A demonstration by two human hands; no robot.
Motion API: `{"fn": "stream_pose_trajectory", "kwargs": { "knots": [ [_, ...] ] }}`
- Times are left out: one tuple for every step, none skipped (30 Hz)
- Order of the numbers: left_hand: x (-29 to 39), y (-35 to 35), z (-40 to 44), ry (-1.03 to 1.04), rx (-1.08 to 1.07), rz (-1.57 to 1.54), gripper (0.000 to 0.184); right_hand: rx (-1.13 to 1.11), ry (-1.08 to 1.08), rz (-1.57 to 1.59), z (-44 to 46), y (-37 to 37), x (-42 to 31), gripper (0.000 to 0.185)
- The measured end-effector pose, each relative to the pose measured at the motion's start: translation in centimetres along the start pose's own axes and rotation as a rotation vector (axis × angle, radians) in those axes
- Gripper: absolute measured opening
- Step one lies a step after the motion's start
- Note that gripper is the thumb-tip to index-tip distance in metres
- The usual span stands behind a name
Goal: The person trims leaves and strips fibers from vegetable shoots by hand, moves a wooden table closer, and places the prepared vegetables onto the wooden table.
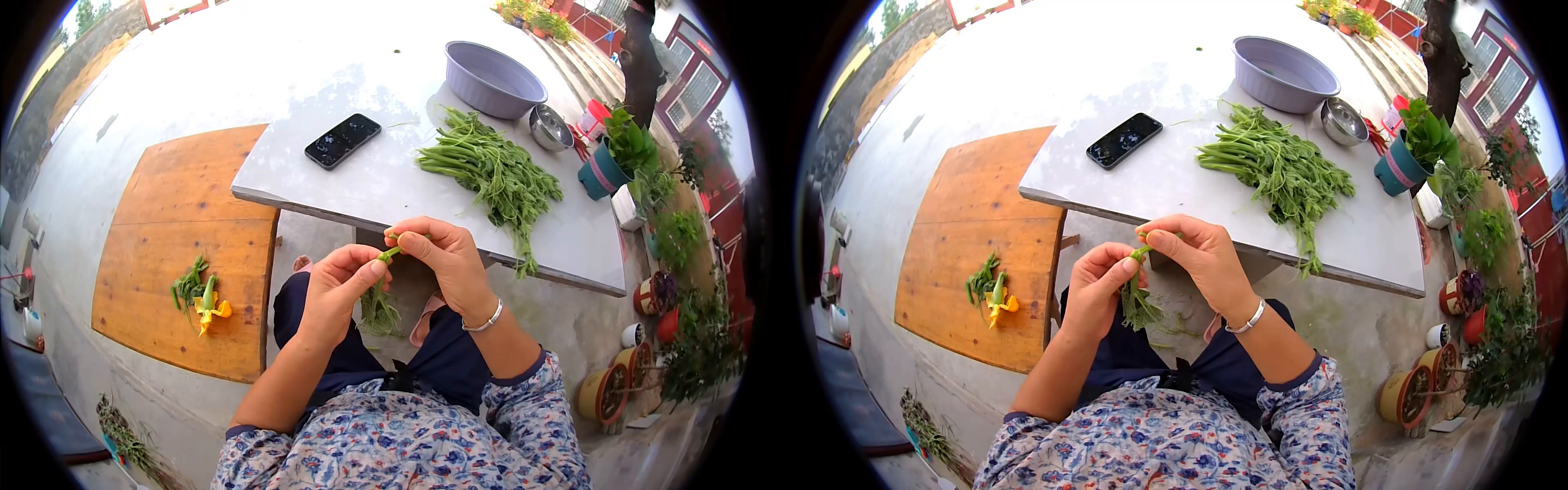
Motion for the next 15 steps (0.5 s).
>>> {"fn": "stream_pose_trajectory", "kwargs": {
  "knots": [
    [0.3, -0.1, 0.0, 0.000, 0.001, 0.000, 0.010, 0.006, -0.099, -0.266, 0.0, -0.3, -0.7, 0.010],
    [0.6, -0.2, 0.0, 0.011, 0.005, 0.043, 0.010, 0.005, -0.099, -0.265, 0.2, -0.6, -1.3, 0.010],
    [0.8, -0.3, 0.0, 0.022, 0.009, 0.085, 0.010, -0.053, -0.436, -0.648, 0.1, -0.2, -3.1, 0.008],
    [1.0, -0.4, 0.1, 0.023, -0.008, 0.125, 0.009, -0.112, -0.776, -1.028, -0.5, 0.7, -4.3, 0.006],
    [1.1, -0.5, 0.1, 0.022, -0.009, 0.124, 0.009, -0.111, -0.775, -1.029, -0.7, 1.0, -4.9, 0.006],
    [1.1, -0.4, 0.1, 0.018, -0.023, 0.161, 0.009, -0.134, -0.815, -1.096, -1.0, 1.5, -5.6, 0.010],
    [1.1, -0.3, 0.1, 0.014, -0.039, 0.198, 0.010, -0.157, -0.856, -1.164, -1.2, 1.9, -5.9, 0.015],
    [1.1, -0.2, 0.2, 0.014, -0.040, 0.197, 0.010, -0.157, -0.856, -1.165, -1.2, 1.9, -5.6, 0.015],
    [1.1, -0.2, 0.2, 0.021, -0.049, 0.189, 0.009, -0.130, -0.820, -1.131, -1.1, 1.9, -5.2, 0.013],
    [1.1, -0.1, 0.3, 0.028, -0.059, 0.182, 0.009, -0.103, -0.783, -1.097, -1.1, 1.8, -4.9, 0.010],
    [1.2, 0.0, 0.2, 0.028, -0.059, 0.183, 0.009, -0.103, -0.784, -1.096, -1.2, 1.8, -4.7, 0.010],
    [1.3, 0.2, 0.1, 0.029, -0.045, 0.201, 0.009, -0.090, -0.698, -1.077, -1.1, 1.6, -4.4, 0.010],
    [1.4, 0.3, 0.1, 0.030, -0.031, 0.219, 0.010, -0.078, -0.613, -1.058, -1.1, 1.5, -4.1, 0.011],
    [1.3, 0.2, 0.0, 0.029, -0.031, 0.220, 0.010, -0.078, -0.612, -1.057, -1.4, 1.7, -4.0, 0.011],
    [1.4, 0.2, 0.0, 0.062, -0.027, 0.217, 0.010, -0.042, -0.478, -0.945, -1.4, 1.6, -3.9, 0.011]
  ]
}}
Point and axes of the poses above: each hand's wrist, its own z-axis towards the middle knuckle, its own y-axis out of the palm, x = y × z, the point moved 4 cm from there along z, towards the middle knuckle, and after that the axes turned 3 degrees about x, right-handed, at the moved point
